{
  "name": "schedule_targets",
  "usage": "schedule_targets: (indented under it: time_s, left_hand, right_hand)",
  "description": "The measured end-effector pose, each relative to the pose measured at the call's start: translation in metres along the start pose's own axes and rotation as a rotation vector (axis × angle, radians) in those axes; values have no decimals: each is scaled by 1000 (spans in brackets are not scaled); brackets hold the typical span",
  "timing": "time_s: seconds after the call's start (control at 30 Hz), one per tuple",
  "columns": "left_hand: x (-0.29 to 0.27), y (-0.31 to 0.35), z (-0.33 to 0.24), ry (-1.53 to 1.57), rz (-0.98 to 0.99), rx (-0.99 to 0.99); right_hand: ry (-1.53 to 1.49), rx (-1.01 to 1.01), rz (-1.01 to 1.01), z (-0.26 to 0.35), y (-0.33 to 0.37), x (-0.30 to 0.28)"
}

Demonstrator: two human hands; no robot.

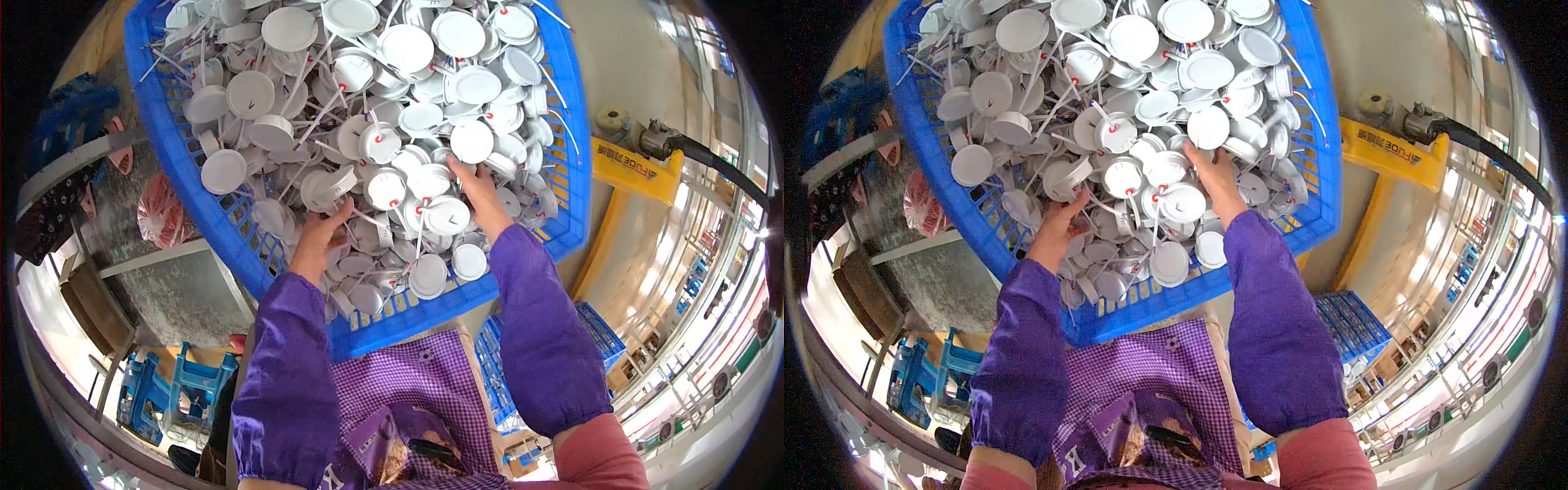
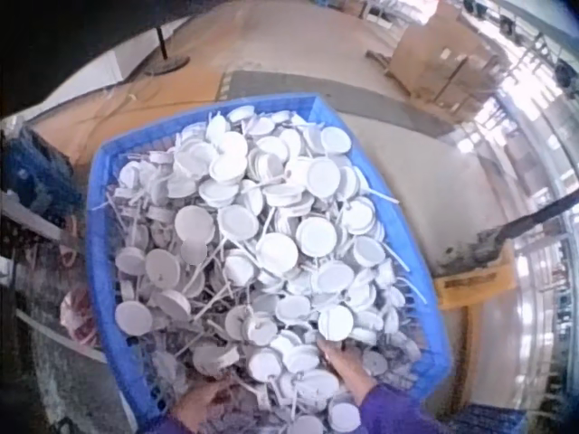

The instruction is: The person repeatedly transfers round light fixtures from a blue crate onto a workbench by hand, then reaches into a plastic bag of red clips on the table.

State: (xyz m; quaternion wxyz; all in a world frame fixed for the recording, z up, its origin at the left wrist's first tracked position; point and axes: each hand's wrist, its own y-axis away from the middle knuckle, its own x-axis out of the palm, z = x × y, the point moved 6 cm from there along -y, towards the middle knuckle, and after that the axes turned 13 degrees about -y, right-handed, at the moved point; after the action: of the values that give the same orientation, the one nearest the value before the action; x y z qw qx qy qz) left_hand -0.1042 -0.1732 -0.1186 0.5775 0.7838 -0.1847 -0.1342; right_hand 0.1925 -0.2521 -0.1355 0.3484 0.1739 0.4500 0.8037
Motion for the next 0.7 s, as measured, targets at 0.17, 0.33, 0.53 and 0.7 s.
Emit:
schedule_targets:
  time_s: [0.17, 0.33, 0.53, 0.7]
  left_hand:
    - [47, 3, -30, 6, 77, 187]
    - [53, -35, -35, 433, 205, -21]
    - [66, -41, -38, 450, 7, 89]
    - [79, -62, -48, 576, 169, 9]
  right_hand:
    - [-229, 70, -15, 8, 9, 8]
    - [-87, 219, 123, -1, 21, 41]
    - [-203, 173, 115, -6, 16, 49]
    - [-279, 239, 186, -41, -40, 61]
